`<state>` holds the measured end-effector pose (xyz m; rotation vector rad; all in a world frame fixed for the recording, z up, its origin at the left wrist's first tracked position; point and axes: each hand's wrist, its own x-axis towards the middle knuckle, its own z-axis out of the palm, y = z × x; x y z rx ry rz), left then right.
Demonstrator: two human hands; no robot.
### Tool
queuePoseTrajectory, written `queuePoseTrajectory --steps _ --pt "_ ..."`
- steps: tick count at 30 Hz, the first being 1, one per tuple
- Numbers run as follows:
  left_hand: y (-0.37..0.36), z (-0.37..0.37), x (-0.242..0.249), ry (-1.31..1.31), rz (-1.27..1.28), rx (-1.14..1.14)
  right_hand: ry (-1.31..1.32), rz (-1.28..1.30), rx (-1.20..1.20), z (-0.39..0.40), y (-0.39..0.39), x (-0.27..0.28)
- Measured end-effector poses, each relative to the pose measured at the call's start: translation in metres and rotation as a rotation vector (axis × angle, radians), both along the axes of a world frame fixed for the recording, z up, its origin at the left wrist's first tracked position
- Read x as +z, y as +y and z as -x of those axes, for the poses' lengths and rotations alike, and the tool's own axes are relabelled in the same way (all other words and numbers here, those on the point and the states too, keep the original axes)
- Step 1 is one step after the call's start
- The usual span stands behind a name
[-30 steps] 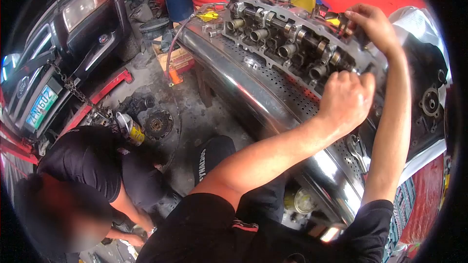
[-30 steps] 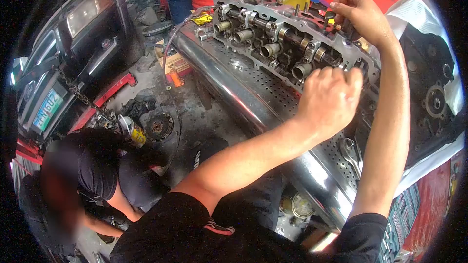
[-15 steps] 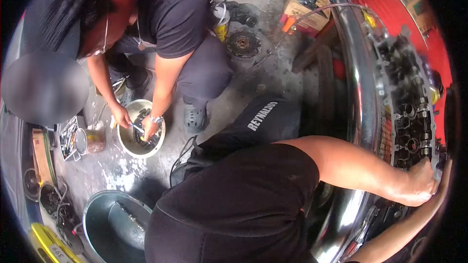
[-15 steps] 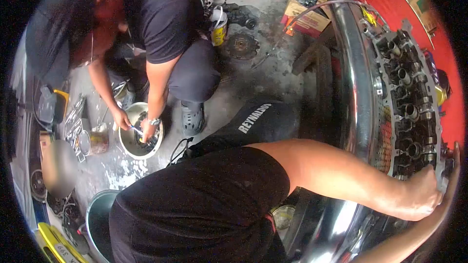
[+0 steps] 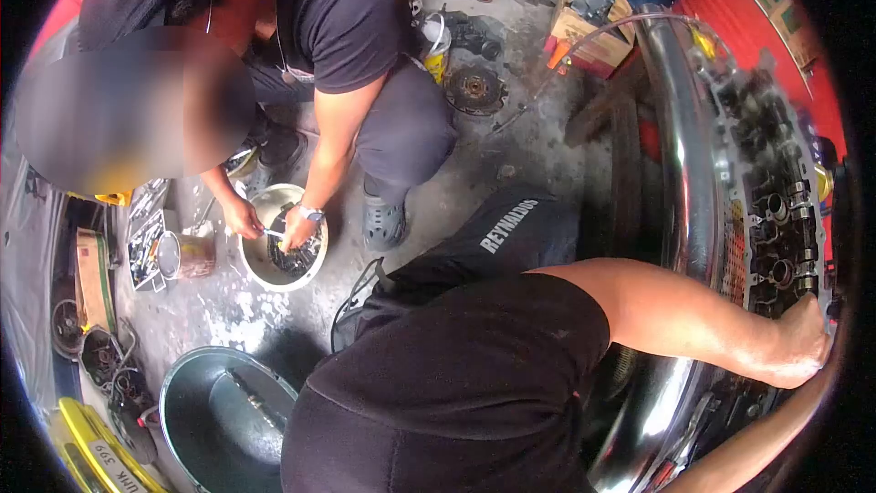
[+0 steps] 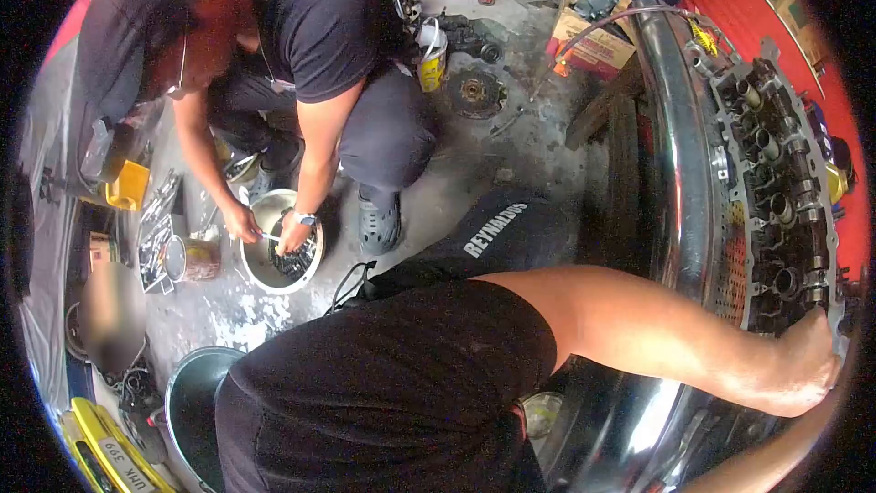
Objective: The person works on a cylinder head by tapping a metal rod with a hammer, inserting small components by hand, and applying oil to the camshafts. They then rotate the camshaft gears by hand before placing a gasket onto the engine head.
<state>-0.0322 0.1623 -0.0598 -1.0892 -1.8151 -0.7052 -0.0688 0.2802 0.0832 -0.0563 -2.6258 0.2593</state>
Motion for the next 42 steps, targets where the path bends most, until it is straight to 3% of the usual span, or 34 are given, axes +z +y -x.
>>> queuePoseTrajectory --steps 2,5,6,8,13,14,17,20,23,26,29,32,36,42 --pt "0.000 -0.002 -0.013 -0.046 -0.020 -0.016 0.036 -0.110 0.069 0.004 0.010 0.000" --pt "-0.013 -0.011 -0.034 -0.103 -0.106 -0.015 -0.023 0.102 -0.025 -0.008 -0.019 -0.003" --pt "-0.013 -0.012 -0.043 -0.132 -0.158 -0.039 -0.006 0.051 0.010 -0.005 -0.011 -0.003" --pt "-0.010 -0.005 -0.070 -0.201 -0.117 -0.114 0.026 -0.054 0.079 0.004 0.011 -0.001" --pt "-0.008 -0.003 -0.076 -0.324 -0.024 -0.153 -0.007 0.106 0.015 -0.007 -0.018 -0.005" --pt "0.007 0.001 -0.082 -0.390 -0.089 -0.198 -0.003 0.106 0.010 -0.008 -0.019 -0.007" --pt "0.008 0.002 -0.089 -0.262 -0.268 -0.196 0.042 0.145 0.083 0.002 0.001 -0.007" --pt "0.004 0.003 -0.085 -0.120 -0.349 -0.152 0.032 0.222 0.062 0.001 -0.008 -0.009" --pt "-0.015 -0.003 -0.060 -0.138 -0.221 -0.127 0.008 0.098 0.018 -0.005 -0.015 -0.006" --pt "-0.011 -0.001 -0.035 -0.116 -0.116 -0.045 -0.029 0.294 0.045 -0.002 -0.012 -0.007" --pt "-0.008 -0.001 -0.022 -0.085 -0.057 -0.002 -0.038 0.243 0.009 -0.007 -0.024 -0.007" --pt "0.003 0.006 -0.013 -0.082 -0.063 -0.055 -0.014 0.208 0.015 -0.003 -0.014 -0.006" --pt "0.014 0.013 -0.001 -0.091 0.114 -0.105 -0.010 0.193 0.006 -0.003 -0.014 -0.006" --pt "0.005 0.005 -0.012 -0.103 -0.027 -0.104 -0.035 0.275 0.041 -0.003 -0.011 -0.005"
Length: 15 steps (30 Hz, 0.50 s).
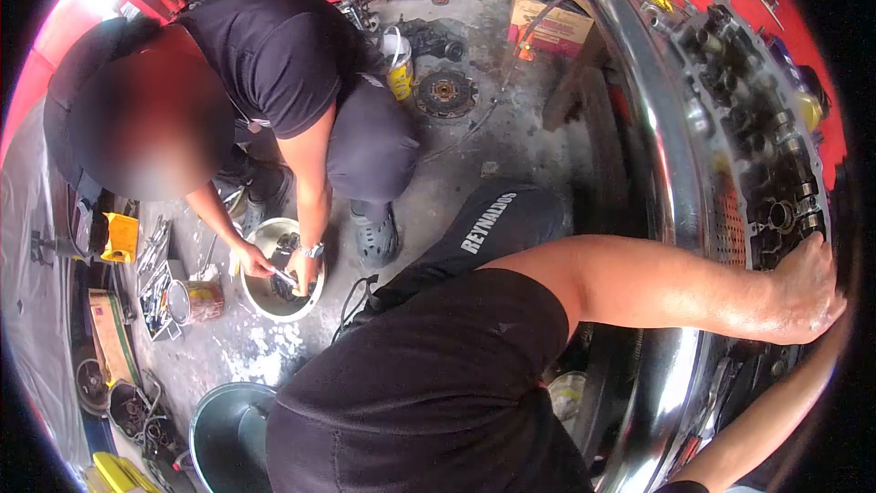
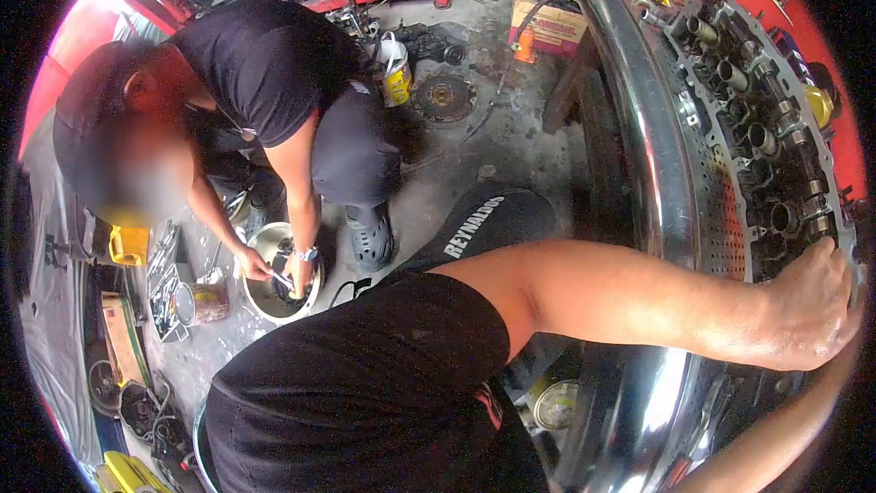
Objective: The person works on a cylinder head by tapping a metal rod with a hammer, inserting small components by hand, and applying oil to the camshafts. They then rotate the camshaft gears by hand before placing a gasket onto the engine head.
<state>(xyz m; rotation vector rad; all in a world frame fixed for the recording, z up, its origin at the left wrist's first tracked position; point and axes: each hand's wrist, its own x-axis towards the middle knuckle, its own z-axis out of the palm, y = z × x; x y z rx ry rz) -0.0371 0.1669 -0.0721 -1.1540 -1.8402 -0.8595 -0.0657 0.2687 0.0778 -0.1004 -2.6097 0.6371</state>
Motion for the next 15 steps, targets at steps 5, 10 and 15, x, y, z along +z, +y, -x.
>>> queuePoseTrajectory --steps 5,10,15 --pt "-0.002 -0.006 -0.005 0.037 -0.052 0.027 0.018 -0.076 -0.031 -0.001 -0.003 0.000" --pt "-0.014 -0.006 -0.013 0.076 -0.129 0.002 -0.014 0.000 -0.003 0.000 -0.003 -0.001" --pt "-0.012 -0.007 -0.020 0.113 -0.242 0.039 0.018 0.015 -0.006 -0.001 -0.004 -0.003"
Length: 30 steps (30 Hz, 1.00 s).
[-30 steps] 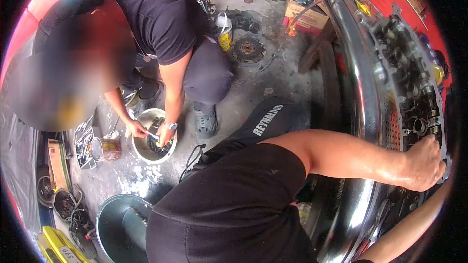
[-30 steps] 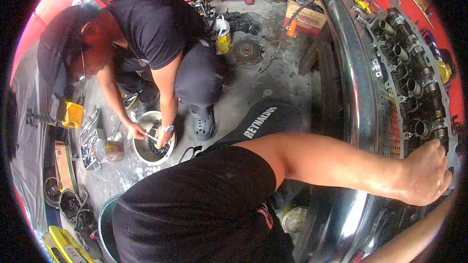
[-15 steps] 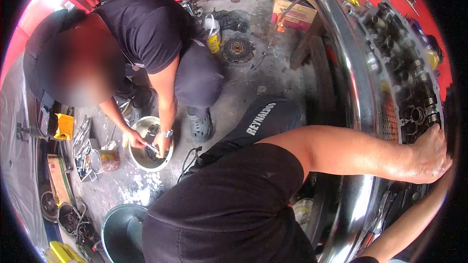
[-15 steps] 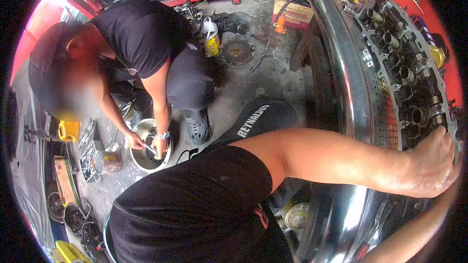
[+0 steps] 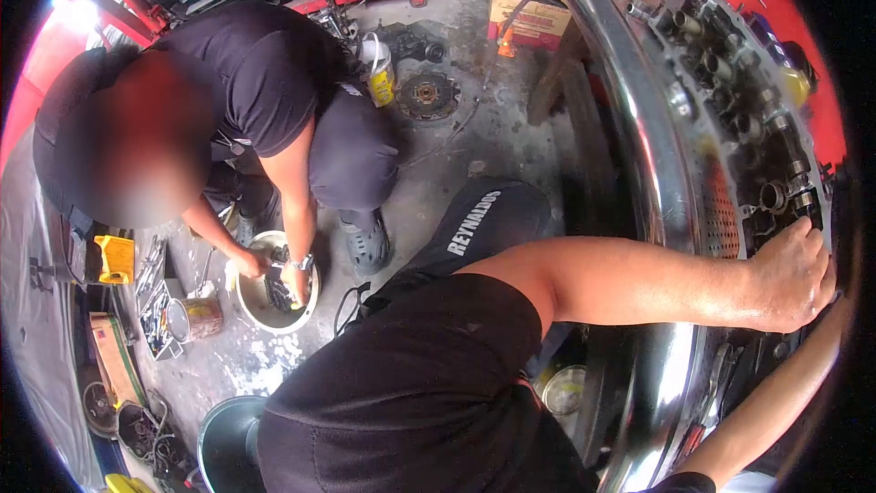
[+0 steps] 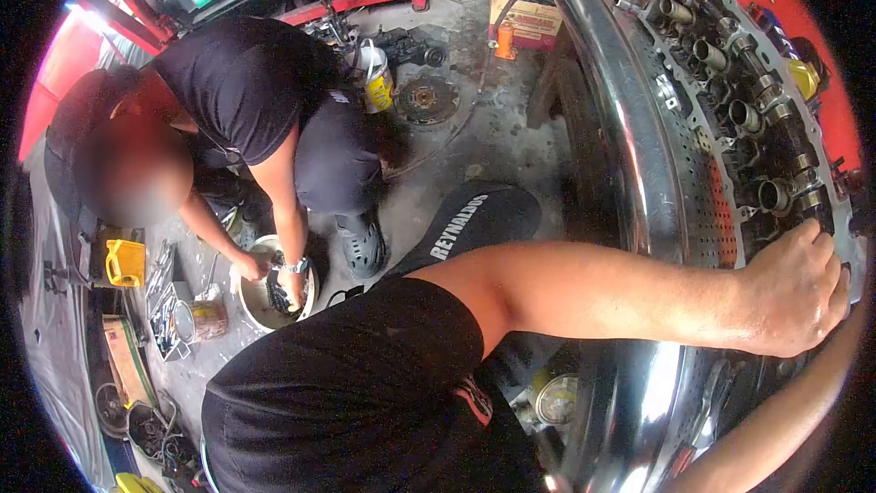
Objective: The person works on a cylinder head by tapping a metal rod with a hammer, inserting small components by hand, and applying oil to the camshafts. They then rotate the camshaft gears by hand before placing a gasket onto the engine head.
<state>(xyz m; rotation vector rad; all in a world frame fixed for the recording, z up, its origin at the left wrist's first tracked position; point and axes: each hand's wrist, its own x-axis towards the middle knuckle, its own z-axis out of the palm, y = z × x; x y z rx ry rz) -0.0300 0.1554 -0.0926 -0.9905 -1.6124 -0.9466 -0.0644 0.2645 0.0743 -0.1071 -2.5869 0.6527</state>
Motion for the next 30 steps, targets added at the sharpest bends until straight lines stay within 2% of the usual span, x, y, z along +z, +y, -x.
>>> queuePoseTrajectory --steps 5,11,15,18,20,21,24,25,28,30 --pt "0.004 0.001 -0.009 0.035 -0.095 -0.023 0.035 -0.088 -0.012 -0.001 0.000 0.001" --pt "0.012 0.002 -0.012 0.050 -0.085 -0.045 0.031 -0.165 -0.001 -0.001 0.002 0.002" --pt "0.013 0.007 -0.020 0.130 -0.140 -0.033 -0.004 -0.066 -0.007 -0.004 -0.011 -0.001" --pt "0.020 0.014 -0.024 0.150 -0.313 -0.116 -0.032 -0.031 -0.014 -0.003 -0.002 0.002" --pt "0.011 0.017 -0.024 0.174 -0.394 -0.156 0.076 0.169 0.116 0.023 0.041 -0.001" --pt "-0.001 0.015 -0.021 0.186 -0.408 -0.170 0.119 0.067 0.092 0.031 0.044 -0.004" --pt "-0.014 0.009 -0.016 0.246 -0.403 -0.235 0.096 -0.199 -0.024 0.015 0.023 -0.005" --pt "-0.018 0.009 -0.016 0.221 -0.304 -0.232 0.068 -0.276 -0.055 0.003 0.009 -0.002" --pt "-0.018 0.015 -0.017 0.223 -0.232 -0.208 0.052 -0.276 -0.057 0.010 0.024 -0.002" --pt "-0.015 0.013 -0.013 0.212 -0.208 -0.207 0.050 -0.106 0.014 0.007 0.020 -0.006"
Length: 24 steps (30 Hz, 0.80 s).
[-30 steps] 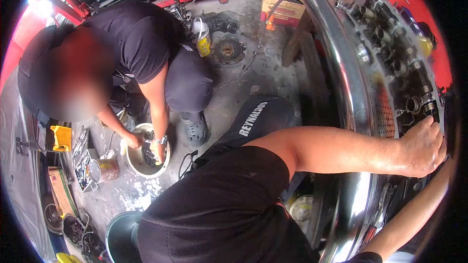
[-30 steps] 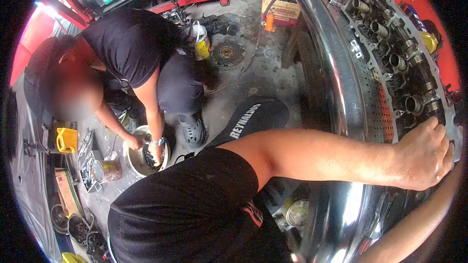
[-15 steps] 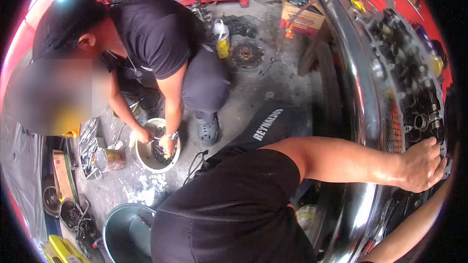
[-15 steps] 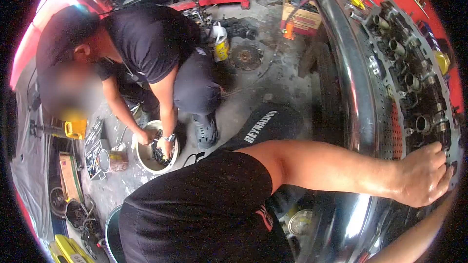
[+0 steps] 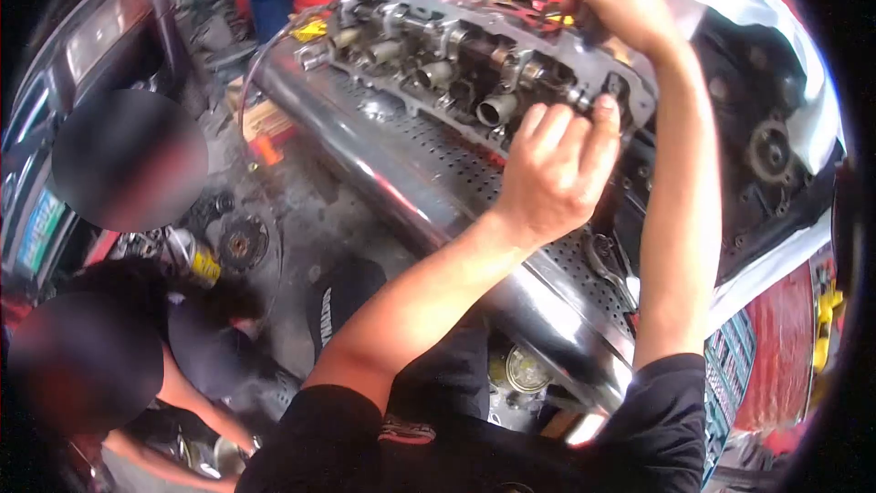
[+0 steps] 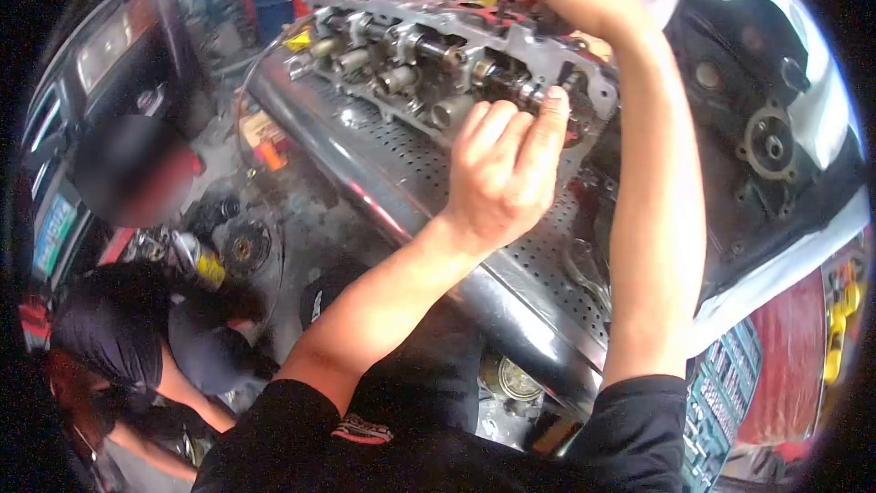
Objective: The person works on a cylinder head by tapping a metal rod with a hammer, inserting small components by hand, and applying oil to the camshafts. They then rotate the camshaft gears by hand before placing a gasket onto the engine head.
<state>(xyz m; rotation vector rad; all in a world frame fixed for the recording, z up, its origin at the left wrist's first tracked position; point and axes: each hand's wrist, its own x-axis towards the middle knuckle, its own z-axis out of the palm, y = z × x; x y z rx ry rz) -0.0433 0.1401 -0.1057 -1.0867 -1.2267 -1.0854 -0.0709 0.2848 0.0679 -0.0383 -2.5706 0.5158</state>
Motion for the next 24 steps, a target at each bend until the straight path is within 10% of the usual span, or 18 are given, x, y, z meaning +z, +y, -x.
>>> queuePoseTrajectory --steps 24 --pt "-0.013 -0.012 0.043 -0.143 0.195 0.068 -0.026 -0.038 -0.076 -0.002 -0.005 0.004"
